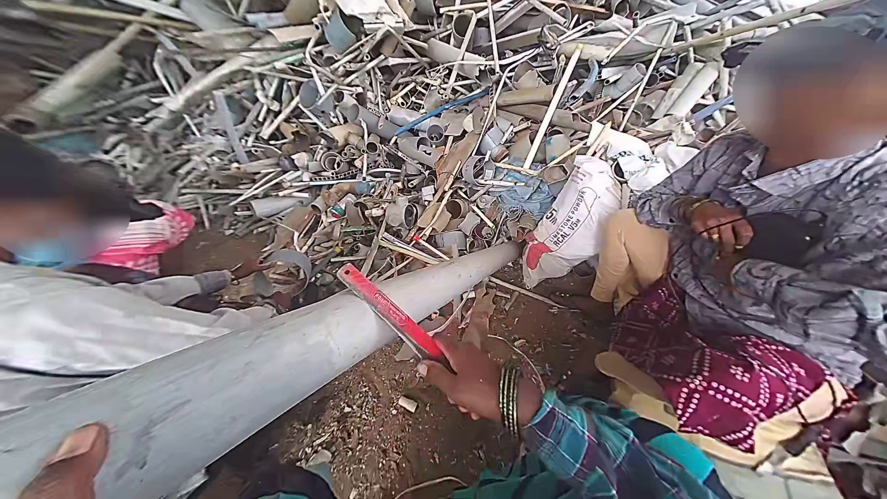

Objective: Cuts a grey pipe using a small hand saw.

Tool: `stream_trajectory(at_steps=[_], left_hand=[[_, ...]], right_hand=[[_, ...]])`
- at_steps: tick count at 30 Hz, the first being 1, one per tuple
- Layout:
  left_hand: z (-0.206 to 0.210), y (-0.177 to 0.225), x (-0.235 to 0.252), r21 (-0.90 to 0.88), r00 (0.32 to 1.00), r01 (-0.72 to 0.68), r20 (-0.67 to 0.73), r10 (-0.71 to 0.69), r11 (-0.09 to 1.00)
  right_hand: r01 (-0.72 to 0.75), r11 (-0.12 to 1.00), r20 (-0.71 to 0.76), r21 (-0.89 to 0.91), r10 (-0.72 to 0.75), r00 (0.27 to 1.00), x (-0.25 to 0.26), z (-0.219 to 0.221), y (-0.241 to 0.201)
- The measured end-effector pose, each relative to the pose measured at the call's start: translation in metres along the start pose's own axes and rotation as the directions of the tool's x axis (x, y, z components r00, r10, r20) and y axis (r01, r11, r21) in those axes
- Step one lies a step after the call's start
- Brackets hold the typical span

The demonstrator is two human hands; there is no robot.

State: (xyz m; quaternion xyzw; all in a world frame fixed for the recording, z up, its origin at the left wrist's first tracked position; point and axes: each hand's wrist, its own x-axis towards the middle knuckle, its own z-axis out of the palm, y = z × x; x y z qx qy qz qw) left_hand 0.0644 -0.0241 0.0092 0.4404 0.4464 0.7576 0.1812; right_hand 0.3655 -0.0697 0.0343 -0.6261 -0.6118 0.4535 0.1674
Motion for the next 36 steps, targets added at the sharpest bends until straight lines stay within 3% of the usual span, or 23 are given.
stream_trajectory(at_steps=[2,3,5,7,9,11,15,18,20,24,26,29,31,32,34,36], left_hand=[[0.002,-0.001,-0.005,-0.014,0.998,-0.048,-0.034,0.048,0.999],[0.014,0.02,-0.012,0.01,0.997,-0.014,-0.07,0.014,1.0],[0.054,0.098,-0.029,0.07,0.97,0.198,-0.159,-0.185,0.978],[0.072,0.132,-0.035,0.118,0.946,0.291,-0.185,-0.267,0.949],[0.061,0.112,-0.033,0.119,0.968,0.217,-0.156,-0.197,0.969],[0.055,0.1,-0.032,0.111,0.973,0.193,-0.151,-0.176,0.975],[0.066,0.116,-0.029,0.149,0.947,0.281,-0.2,-0.25,0.948],[0.073,0.126,-0.03,0.14,0.939,0.294,-0.226,-0.258,0.946],[0.073,0.127,-0.031,0.126,0.94,0.289,-0.227,-0.256,0.949],[0.069,0.119,-0.03,0.117,0.938,0.279,-0.247,-0.244,0.953],[0.073,0.124,-0.029,0.113,0.923,0.311,-0.273,-0.271,0.944],[0.058,0.097,-0.024,0.071,0.954,0.227,-0.218,-0.207,0.971],[0.036,0.056,-0.017,0.036,0.982,0.113,-0.16,-0.106,0.993],[0.036,0.056,-0.017,0.03,0.982,0.108,-0.161,-0.102,0.994],[0.057,0.093,-0.024,0.039,0.955,0.2,-0.229,-0.186,0.979],[0.066,0.11,-0.027,0.072,0.939,0.251,-0.26,-0.225,0.965]], right_hand=[[0.103,0.989,0.0,-0.106,-0.103,0.995,-0.018,0.011,-0.014],[0.102,0.982,-0.015,-0.159,-0.106,0.994,-0.017,0.009,-0.012],[0.008,0.982,-0.076,-0.19,-0.023,0.997,0.002,-0.006,0.005],[-0.172,0.973,-0.159,-0.156,0.147,0.976,0.031,-0.029,0.033],[-0.312,0.946,-0.223,-0.089,0.287,0.932,0.054,-0.045,0.061],[-0.334,0.942,-0.241,-0.039,0.316,0.918,0.058,-0.043,0.063],[-0.113,0.989,-0.096,-0.096,0.104,0.99,0.014,-0.01,0.006],[0.035,0.986,-0.116,-0.161,-0.054,0.992,0.006,0.006,0.008],[-0.026,0.99,-0.171,-0.136,0.003,0.985,0.027,0.002,0.028],[-0.239,0.968,-0.254,0.076,0.25,0.934,0.072,-0.016,0.072],[-0.222,0.959,-0.244,0.178,0.261,0.934,0.07,-0.009,0.064],[-0.012,0.991,-0.162,0.135,0.035,0.986,0.036,0.027,0.034],[0.132,0.991,-0.162,0.021,-0.127,0.979,0.019,0.047,0.025],[0.148,0.988,-0.19,-0.04,-0.153,0.97,0.017,0.05,0.026],[0.038,0.996,-0.23,-0.082,-0.056,0.971,0.029,0.042,0.039],[-0.119,0.993,-0.292,0.006,0.116,0.949,0.05,0.025,0.062]])
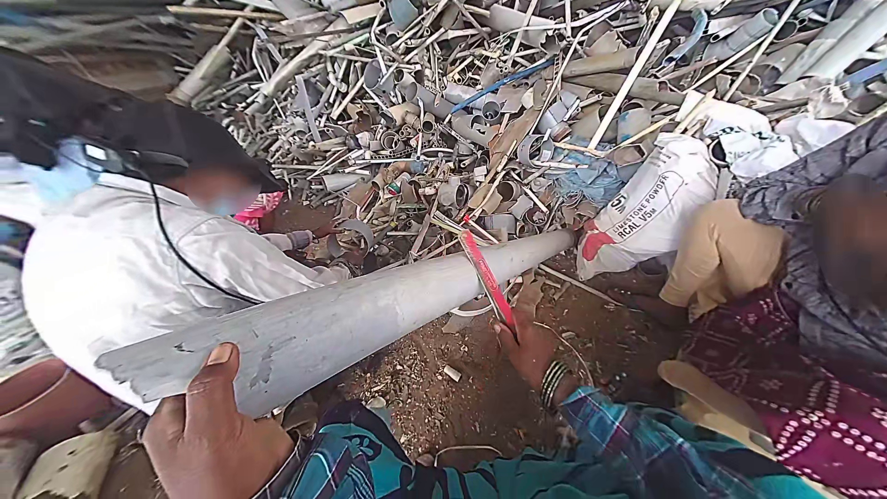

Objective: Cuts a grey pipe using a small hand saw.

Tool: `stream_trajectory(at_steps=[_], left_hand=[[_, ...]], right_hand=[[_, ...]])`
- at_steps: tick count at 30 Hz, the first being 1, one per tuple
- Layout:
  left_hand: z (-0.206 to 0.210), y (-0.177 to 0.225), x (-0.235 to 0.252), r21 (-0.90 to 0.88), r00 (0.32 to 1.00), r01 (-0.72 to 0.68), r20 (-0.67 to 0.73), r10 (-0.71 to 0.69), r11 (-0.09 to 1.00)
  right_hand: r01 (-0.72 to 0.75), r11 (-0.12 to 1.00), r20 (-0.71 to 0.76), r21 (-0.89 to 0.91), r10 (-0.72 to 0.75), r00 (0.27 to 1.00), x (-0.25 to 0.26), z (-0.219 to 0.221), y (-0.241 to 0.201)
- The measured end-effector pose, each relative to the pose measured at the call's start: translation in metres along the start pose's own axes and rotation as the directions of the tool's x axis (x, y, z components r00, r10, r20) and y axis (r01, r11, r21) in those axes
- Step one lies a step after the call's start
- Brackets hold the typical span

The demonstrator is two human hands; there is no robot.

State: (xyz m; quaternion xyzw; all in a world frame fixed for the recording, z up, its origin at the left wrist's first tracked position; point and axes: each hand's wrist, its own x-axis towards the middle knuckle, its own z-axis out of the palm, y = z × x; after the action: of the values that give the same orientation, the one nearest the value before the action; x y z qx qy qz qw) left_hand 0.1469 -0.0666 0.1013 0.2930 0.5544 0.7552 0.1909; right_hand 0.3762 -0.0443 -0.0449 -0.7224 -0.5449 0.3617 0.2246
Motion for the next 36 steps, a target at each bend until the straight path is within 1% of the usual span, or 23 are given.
stream_trajectory(at_steps=[2,3,4,5,7,9,10,12,15,17,18,19,21,22,23,24,25,26,27,29,31,33,36], left_hand=[[-0.003,-0.006,0.003,-0.012,0.999,-0.022,0.023,0.023,1.0],[-0.005,-0.009,0.004,-0.014,0.999,-0.034,0.026,0.035,0.999],[-0.004,-0.007,0.003,-0.013,0.999,-0.034,0.017,0.034,0.999],[-0.001,-0.004,0.002,-0.011,1.0,-0.024,0.006,0.024,1.0],[0.001,0.0,0.0,-0.014,1.0,-0.01,-0.007,0.009,1.0],[0.002,0.001,-0.001,-0.016,1.0,-0.015,-0.017,0.014,1.0],[0.003,0.002,-0.002,-0.02,1.0,-0.015,-0.014,0.015,1.0],[0.004,0.008,-0.005,-0.016,1.0,-0.005,-0.008,0.005,1.0],[0.005,0.01,-0.007,-0.026,1.0,0.008,-0.022,-0.008,1.0],[-0.003,-0.012,0.004,-0.073,0.998,-0.055,0.018,0.056,0.996],[-0.01,-0.032,0.016,-0.09,0.994,-0.103,0.033,0.106,0.991],[-0.012,-0.042,0.023,-0.097,0.994,-0.105,0.032,0.109,0.99],[-0.009,-0.035,0.022,-0.107,1.0,-0.016,0.005,0.017,0.994],[-0.011,-0.042,0.024,-0.096,0.998,-0.06,0.01,0.061,0.994],[-0.013,-0.045,0.023,-0.088,0.994,-0.105,0.021,0.107,0.991],[-0.01,-0.036,0.017,-0.076,0.994,-0.106,0.015,0.108,0.991],[-0.002,-0.016,0.007,-0.064,0.998,-0.064,-0.004,0.064,0.996],[0.002,-0.004,0.0,-0.054,0.999,-0.035,-0.018,0.034,0.998],[0.001,-0.006,0.0,-0.061,0.999,-0.046,-0.013,0.045,0.997],[-0.011,-0.034,0.015,-0.117,0.991,-0.118,0.043,0.124,0.986],[-0.015,-0.044,0.02,-0.137,0.988,-0.132,0.06,0.141,0.982],[-0.007,-0.025,0.009,-0.096,0.995,-0.087,0.034,0.091,0.992],[0.0,-0.005,-0.001,-0.016,0.999,-0.034,0.008,0.034,0.999]], right_hand=[[-0.151,0.987,-0.007,0.055,0.151,0.988,0.025,-0.012,0.021],[-0.191,0.977,-0.007,0.09,0.193,0.981,0.029,-0.014,0.026],[-0.194,0.973,-0.007,0.121,0.197,0.98,0.026,-0.013,0.024],[-0.162,0.976,0.002,0.148,0.163,0.987,0.016,-0.01,0.017],[-0.033,0.988,0.041,0.15,0.028,0.999,-0.015,0.004,-0.002],[0.081,0.995,0.049,0.055,-0.084,0.995,-0.041,0.011,-0.014],[0.091,0.996,0.046,-0.015,-0.09,0.995,-0.044,0.009,-0.015],[0.017,0.997,0.039,-0.08,-0.014,0.999,-0.027,0.002,-0.003],[-0.157,0.986,-0.01,0.06,0.158,0.987,0.013,-0.008,0.03],[-0.198,0.967,0.003,0.163,0.2,0.98,0.017,-0.01,0.032],[-0.166,0.966,0.02,0.199,0.165,0.986,0.008,-0.008,0.023],[-0.1,0.976,0.047,0.195,0.092,0.995,-0.007,-0.003,0.011],[0.101,0.985,0.069,0.141,-0.111,0.991,-0.042,0.011,-0.013],[0.18,0.977,0.073,0.114,-0.189,0.979,-0.056,0.017,-0.021],[0.222,0.972,0.078,0.072,-0.227,0.971,-0.064,0.018,-0.027],[0.221,0.975,0.089,0.008,-0.221,0.971,-0.065,0.014,-0.029],[0.194,0.979,0.082,-0.068,-0.188,0.979,-0.059,0.008,-0.029],[0.134,0.983,0.073,-0.124,-0.126,0.989,-0.047,0.0,-0.025],[0.057,0.988,0.057,-0.146,-0.049,0.997,-0.032,-0.009,-0.018],[-0.056,0.987,0.026,-0.151,0.061,0.998,-0.002,-0.024,-0.002],[-0.109,0.991,0.025,-0.082,0.111,0.994,0.01,-0.033,0.005],[-0.082,0.996,0.075,-0.038,0.085,0.994,-0.006,-0.034,-0.011],[0.093,0.989,0.182,-0.114,-0.071,0.981,-0.052,-0.035,-0.045]])
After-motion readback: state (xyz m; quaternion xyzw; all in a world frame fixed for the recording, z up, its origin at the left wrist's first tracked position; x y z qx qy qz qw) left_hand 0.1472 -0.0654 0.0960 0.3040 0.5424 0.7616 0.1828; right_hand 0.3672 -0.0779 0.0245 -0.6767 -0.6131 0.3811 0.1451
